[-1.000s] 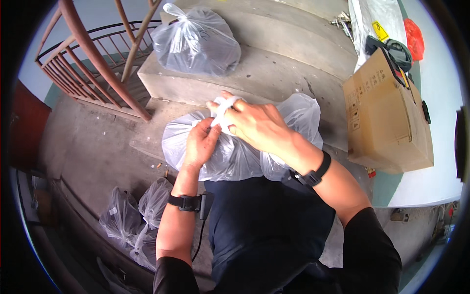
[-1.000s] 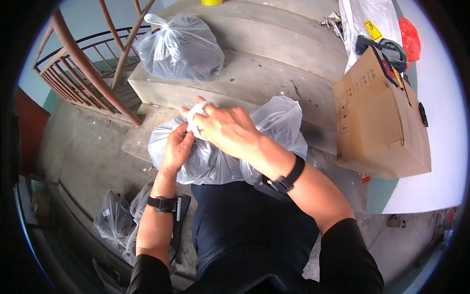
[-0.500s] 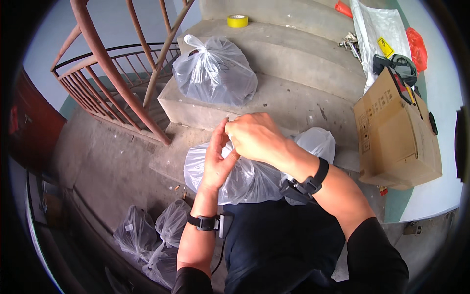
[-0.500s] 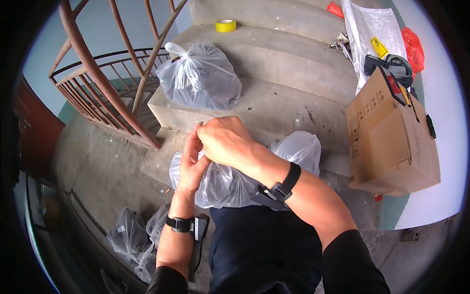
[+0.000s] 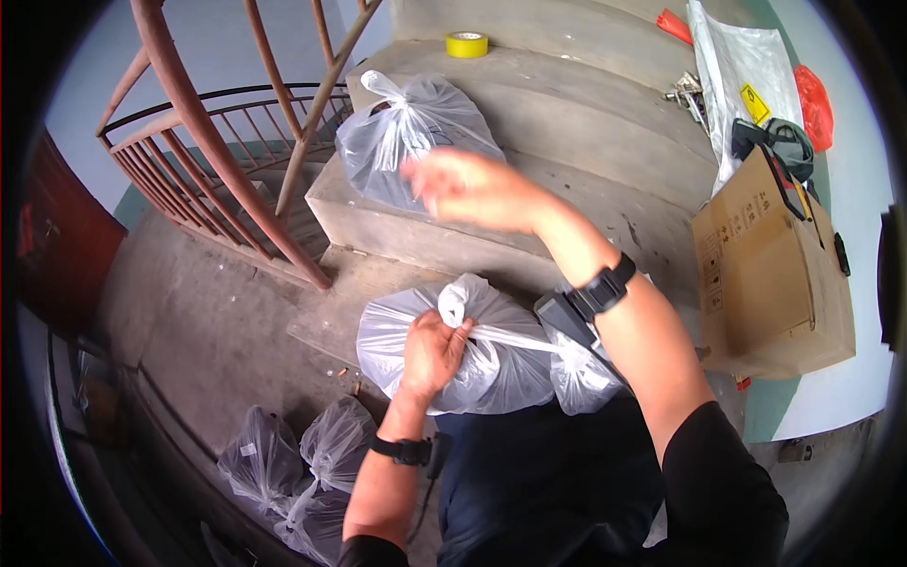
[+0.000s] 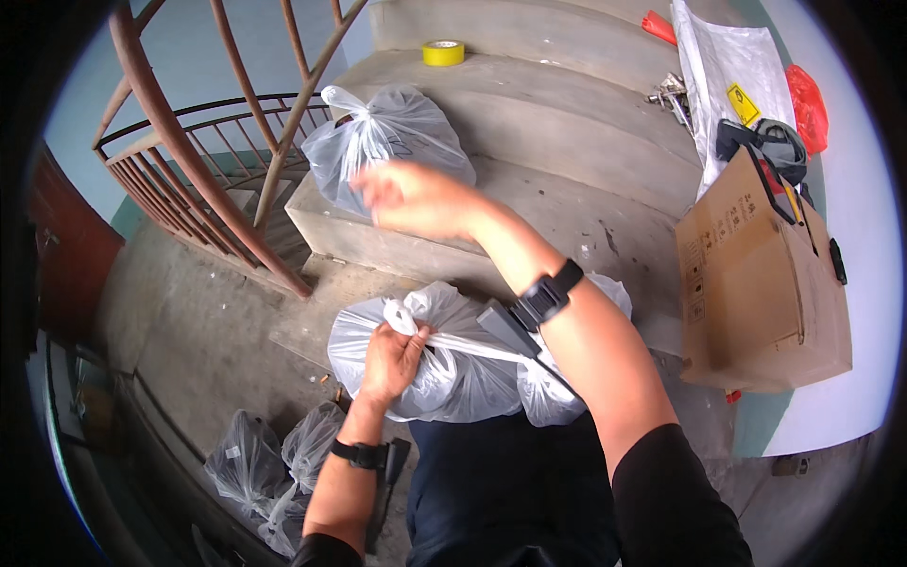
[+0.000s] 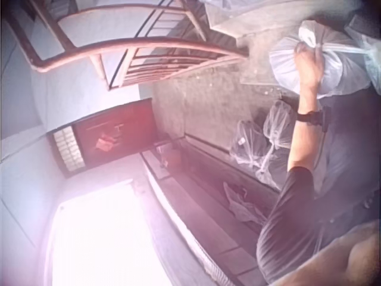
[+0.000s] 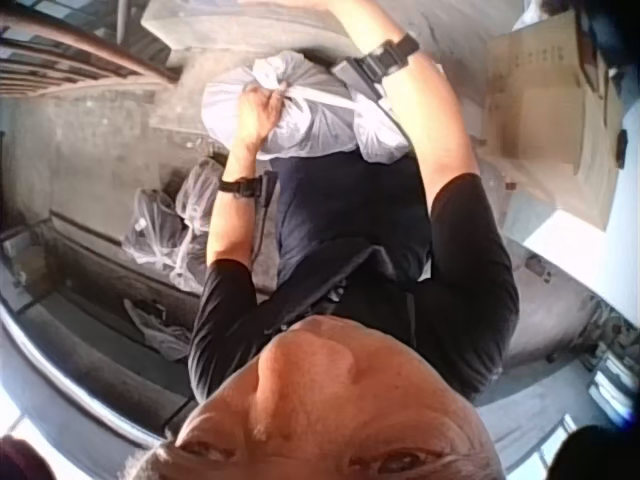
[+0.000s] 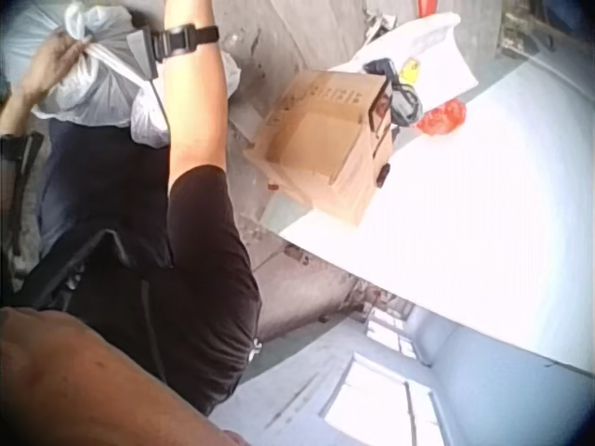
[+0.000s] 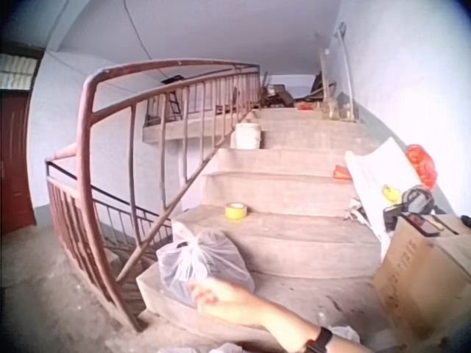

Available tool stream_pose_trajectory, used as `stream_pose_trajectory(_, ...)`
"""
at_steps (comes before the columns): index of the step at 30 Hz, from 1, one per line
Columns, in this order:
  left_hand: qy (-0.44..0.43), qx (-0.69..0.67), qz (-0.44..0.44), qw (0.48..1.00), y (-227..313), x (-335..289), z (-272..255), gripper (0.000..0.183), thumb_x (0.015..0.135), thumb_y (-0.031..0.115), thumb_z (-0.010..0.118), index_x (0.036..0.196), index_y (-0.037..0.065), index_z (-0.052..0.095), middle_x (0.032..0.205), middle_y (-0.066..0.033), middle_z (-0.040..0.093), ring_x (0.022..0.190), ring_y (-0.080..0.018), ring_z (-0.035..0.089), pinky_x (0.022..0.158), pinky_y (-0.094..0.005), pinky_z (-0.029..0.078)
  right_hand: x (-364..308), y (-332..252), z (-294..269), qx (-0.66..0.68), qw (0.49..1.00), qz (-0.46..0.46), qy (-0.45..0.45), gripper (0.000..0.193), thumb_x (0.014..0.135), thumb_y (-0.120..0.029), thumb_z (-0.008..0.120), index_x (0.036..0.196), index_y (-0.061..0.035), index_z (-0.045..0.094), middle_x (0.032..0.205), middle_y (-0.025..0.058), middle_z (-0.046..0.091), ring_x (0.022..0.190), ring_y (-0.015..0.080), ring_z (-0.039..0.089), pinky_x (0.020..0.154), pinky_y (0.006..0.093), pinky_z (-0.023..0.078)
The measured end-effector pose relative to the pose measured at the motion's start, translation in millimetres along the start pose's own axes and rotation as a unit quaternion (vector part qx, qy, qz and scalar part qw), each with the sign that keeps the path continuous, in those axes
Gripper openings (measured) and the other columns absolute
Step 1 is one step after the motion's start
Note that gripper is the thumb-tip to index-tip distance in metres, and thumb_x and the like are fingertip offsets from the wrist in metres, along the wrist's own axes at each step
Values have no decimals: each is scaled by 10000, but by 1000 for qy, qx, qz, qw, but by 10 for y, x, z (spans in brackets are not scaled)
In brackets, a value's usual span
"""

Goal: Gathering shoe upper components from a rack and placing them into plastic bags, then tying the bags.

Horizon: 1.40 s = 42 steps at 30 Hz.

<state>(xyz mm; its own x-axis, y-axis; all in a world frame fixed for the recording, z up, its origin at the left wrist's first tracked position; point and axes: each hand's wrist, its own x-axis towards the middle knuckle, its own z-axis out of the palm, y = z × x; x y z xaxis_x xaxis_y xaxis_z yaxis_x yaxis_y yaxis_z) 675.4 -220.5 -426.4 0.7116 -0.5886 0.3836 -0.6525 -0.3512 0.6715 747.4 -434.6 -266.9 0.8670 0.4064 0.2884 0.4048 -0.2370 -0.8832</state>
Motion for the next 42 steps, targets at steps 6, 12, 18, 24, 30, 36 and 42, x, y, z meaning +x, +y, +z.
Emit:
stream_pose_trajectory(6, 41, 32, 11, 999, 158, -106, 105, 211, 965, 239, 591, 926, 92, 738, 858, -101, 703, 875, -340, 640, 859, -455, 449, 1145, 69, -411, -254, 908, -50, 330, 769, 876, -271, 678, 1508, -17, 322, 1425, 201, 506, 1283, 318, 525, 1065, 408, 433)
stream_pose_trajectory(12, 48, 20, 4, 999, 136, -125, 100, 176, 953, 209, 611, 909, 98, 740, 891, -60, 726, 897, -297, 653, 879, -425, 449, 1290, 225, -281, -445, 854, -27, 267, 282, 955, -252, 517, 930, -34, 694, 1018, 158, 669, 1043, 349, 625, 910, 439, 470)
stream_pose_trajectory(18, 69, -2, -16, 997, 78, -178, 89, 184, 951, 208, 609, 898, 85, 735, 880, -59, 725, 885, -307, 652, 878, -424, 446, 672, 229, 113, -265, 925, -136, 235, 229, 978, -179, 481, 901, -26, 633, 934, 150, 630, 943, 324, 611, 845, 413, 467)
stream_pose_trajectory(24, 75, -44, -31, 996, 118, -178, 99, 226, 974, 231, 580, 883, 85, 728, 886, -59, 726, 882, -299, 655, 866, -428, 436, 22, -59, 399, -135, 965, -97, 203, 201, 1015, -135, 469, 952, 0, 604, 966, 82, 598, 931, 188, 590, 862, 310, 457)
stream_pose_trajectory(30, 120, -8, 17, 993, 178, -189, 81, 113, 918, 180, 631, 946, 94, 700, 982, -50, 713, 935, -290, 635, 861, -413, 438, -479, -65, 668, -124, 968, -132, 176, 180, 1008, -130, 502, 936, -5, 610, 1024, 93, 610, 1004, 222, 591, 927, 340, 454)
stream_pose_trajectory(36, 128, 57, 0, 990, 343, -327, 20, 129, 842, 120, 700, 942, 45, 667, 911, -141, 648, 881, -373, 610, 802, -447, 461, -877, 159, 1212, -82, 995, -20, 58, 183, 992, -131, 516, 972, 14, 627, 986, 103, 653, 946, 252, 638, 876, 356, 493)
stream_pose_trajectory(42, 189, -34, 9, 981, 267, -379, 70, 118, 942, 88, 623, 905, -16, 665, 867, -156, 658, 829, -351, 624, 782, -407, 497, -946, 547, 1507, 171, 973, 48, 146, 283, 1056, -235, 505, 1100, 9, 641, 1030, 10, 612, 965, 109, 579, 846, 261, 485)
